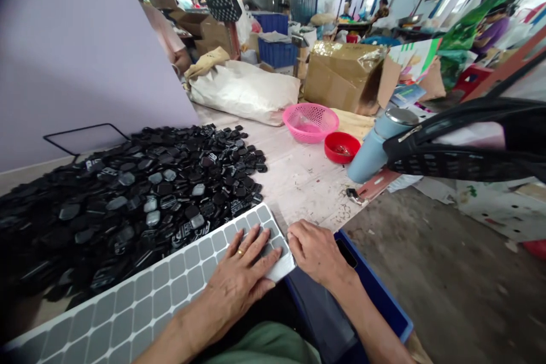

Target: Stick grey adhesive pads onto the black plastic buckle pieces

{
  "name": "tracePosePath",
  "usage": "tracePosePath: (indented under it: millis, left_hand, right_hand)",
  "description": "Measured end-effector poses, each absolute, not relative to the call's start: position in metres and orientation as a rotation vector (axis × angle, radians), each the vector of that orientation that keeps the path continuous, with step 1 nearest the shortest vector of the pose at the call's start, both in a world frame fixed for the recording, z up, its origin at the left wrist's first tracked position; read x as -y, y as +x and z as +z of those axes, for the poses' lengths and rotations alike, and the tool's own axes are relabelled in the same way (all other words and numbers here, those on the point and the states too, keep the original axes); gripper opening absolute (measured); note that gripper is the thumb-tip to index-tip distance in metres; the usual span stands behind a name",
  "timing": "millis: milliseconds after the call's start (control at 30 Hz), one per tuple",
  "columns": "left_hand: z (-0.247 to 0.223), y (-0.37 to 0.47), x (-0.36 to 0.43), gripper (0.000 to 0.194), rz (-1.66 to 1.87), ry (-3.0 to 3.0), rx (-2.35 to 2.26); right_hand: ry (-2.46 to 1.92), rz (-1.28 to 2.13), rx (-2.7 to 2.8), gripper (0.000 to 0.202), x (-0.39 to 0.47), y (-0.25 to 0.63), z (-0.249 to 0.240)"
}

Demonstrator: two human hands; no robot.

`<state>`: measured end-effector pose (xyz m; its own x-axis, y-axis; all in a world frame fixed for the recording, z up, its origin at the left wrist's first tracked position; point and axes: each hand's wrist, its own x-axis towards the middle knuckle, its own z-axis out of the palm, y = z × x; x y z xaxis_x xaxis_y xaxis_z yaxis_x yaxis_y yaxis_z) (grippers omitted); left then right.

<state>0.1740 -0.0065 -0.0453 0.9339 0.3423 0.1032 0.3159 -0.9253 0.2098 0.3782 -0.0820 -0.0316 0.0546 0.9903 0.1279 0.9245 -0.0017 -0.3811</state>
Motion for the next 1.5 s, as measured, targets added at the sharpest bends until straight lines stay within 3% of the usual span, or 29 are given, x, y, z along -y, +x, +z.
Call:
tracePosePath:
  millis: [867,1033,1233,1333,1500]
  left_hand:
    - [-0.045,0.176,0.008,0.058,0.209,2.803,-0.526]
    - [-0.039,0.175,0.01,0.05,0.234,2.74,-0.531]
    - [-0.017,0.167,0.011,0.046,0.275,2.627,-0.481]
    - [-0.003,0.156,-0.006,0.039,0.437,2.528,-0.655]
    - [0.01,0.135,-0.066,0.026,0.648,2.656,-1.345]
  right_hand:
    - [-1.863,0.094,2.274,0.01,0.07,0.38,-0.027]
    - [-1.75,0.303,2.143,0.015,0.072,0.383,-0.013]
    - [-1.832,0.485,1.604,0.027,0.082,0.389,-0.013]
    - [-1.881,0.552,1.443,0.032,0.088,0.388,-0.03]
    - [-1.867,0.676,1.221,0.034,0.09,0.391,-0.058]
